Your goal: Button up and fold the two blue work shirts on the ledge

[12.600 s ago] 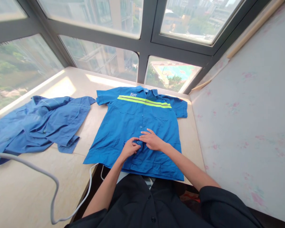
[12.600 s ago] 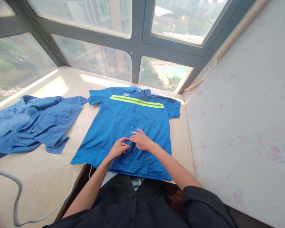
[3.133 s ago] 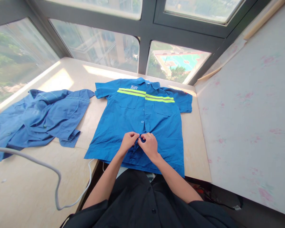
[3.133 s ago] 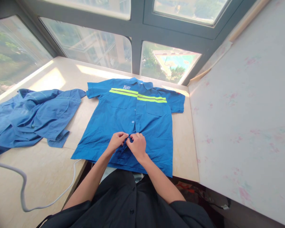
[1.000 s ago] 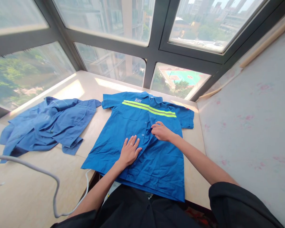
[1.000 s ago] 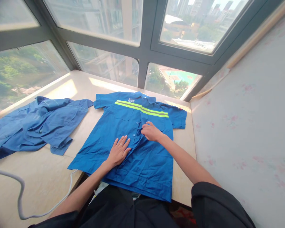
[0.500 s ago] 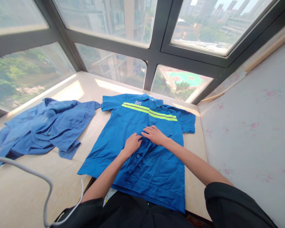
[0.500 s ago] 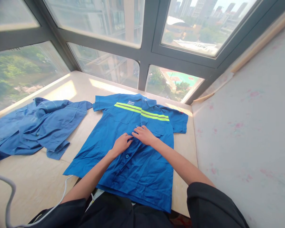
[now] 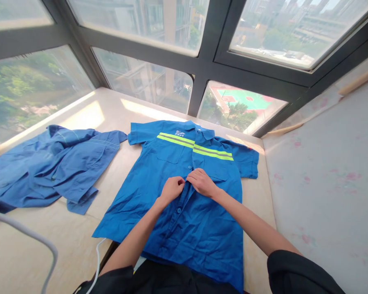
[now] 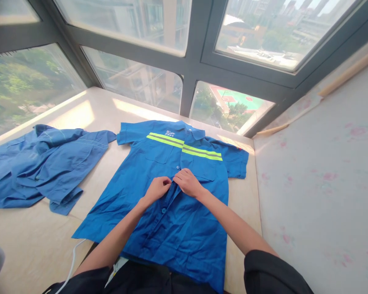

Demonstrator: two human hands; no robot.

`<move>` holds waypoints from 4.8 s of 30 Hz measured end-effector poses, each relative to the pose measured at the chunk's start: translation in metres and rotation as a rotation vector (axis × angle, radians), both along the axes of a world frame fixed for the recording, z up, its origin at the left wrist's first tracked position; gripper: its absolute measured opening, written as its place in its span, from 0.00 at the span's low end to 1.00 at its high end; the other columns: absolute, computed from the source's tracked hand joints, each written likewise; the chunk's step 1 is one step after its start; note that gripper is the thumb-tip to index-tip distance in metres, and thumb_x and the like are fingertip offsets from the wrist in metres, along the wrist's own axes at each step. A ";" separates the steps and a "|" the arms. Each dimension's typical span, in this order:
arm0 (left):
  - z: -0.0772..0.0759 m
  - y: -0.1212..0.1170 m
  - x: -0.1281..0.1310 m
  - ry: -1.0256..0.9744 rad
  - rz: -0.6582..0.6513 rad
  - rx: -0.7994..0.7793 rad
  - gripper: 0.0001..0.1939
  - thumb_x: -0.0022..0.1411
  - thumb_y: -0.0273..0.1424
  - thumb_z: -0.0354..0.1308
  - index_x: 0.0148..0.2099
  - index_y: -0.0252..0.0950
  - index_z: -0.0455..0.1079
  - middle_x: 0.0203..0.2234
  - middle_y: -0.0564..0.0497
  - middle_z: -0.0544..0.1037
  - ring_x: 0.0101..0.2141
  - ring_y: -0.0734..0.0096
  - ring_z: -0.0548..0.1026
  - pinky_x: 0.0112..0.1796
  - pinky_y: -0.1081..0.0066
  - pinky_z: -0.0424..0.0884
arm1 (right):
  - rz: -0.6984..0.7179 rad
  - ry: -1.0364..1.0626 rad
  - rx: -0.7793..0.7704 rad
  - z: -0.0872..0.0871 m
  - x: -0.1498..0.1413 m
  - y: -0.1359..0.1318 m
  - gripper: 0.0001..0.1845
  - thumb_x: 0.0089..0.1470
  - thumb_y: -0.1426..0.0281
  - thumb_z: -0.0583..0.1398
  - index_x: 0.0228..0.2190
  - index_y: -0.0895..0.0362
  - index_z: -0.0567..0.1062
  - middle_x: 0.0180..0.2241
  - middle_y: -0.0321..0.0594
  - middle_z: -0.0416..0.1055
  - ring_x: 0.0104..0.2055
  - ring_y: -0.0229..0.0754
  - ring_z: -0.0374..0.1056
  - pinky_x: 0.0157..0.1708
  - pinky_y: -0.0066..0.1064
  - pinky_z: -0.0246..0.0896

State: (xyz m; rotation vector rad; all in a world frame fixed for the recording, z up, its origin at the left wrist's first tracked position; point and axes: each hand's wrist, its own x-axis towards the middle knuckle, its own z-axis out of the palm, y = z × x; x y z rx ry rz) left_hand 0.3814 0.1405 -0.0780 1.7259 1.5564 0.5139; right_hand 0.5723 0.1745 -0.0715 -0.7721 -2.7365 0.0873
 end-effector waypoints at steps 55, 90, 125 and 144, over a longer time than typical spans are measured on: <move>-0.016 -0.041 0.011 -0.331 0.187 0.107 0.15 0.61 0.29 0.58 0.50 0.35 0.76 0.36 0.49 0.77 0.30 0.76 0.72 0.35 0.75 0.71 | 0.043 0.377 0.015 -0.021 0.003 -0.017 0.08 0.62 0.74 0.57 0.31 0.55 0.74 0.37 0.40 0.79 0.39 0.40 0.71 0.47 0.39 0.62; -0.008 -0.034 0.021 -0.023 0.175 0.068 0.14 0.62 0.27 0.56 0.48 0.36 0.78 0.36 0.47 0.80 0.36 0.67 0.75 0.43 0.68 0.69 | 0.122 0.339 -0.202 -0.029 0.009 0.002 0.06 0.64 0.72 0.56 0.38 0.56 0.75 0.36 0.41 0.78 0.39 0.40 0.71 0.44 0.36 0.61; -0.009 -0.036 0.022 0.000 0.288 0.125 0.11 0.59 0.25 0.60 0.44 0.35 0.79 0.31 0.49 0.78 0.29 0.74 0.72 0.35 0.73 0.66 | 0.065 0.225 -0.214 -0.043 -0.001 0.012 0.08 0.51 0.74 0.61 0.36 0.56 0.77 0.32 0.40 0.72 0.37 0.43 0.62 0.42 0.37 0.52; -0.003 -0.038 0.021 0.036 0.240 0.040 0.11 0.64 0.27 0.56 0.45 0.36 0.78 0.36 0.48 0.79 0.34 0.70 0.74 0.39 0.71 0.67 | 0.017 0.091 -0.544 -0.019 0.003 0.018 0.07 0.59 0.71 0.62 0.39 0.55 0.80 0.38 0.42 0.74 0.42 0.44 0.65 0.44 0.37 0.52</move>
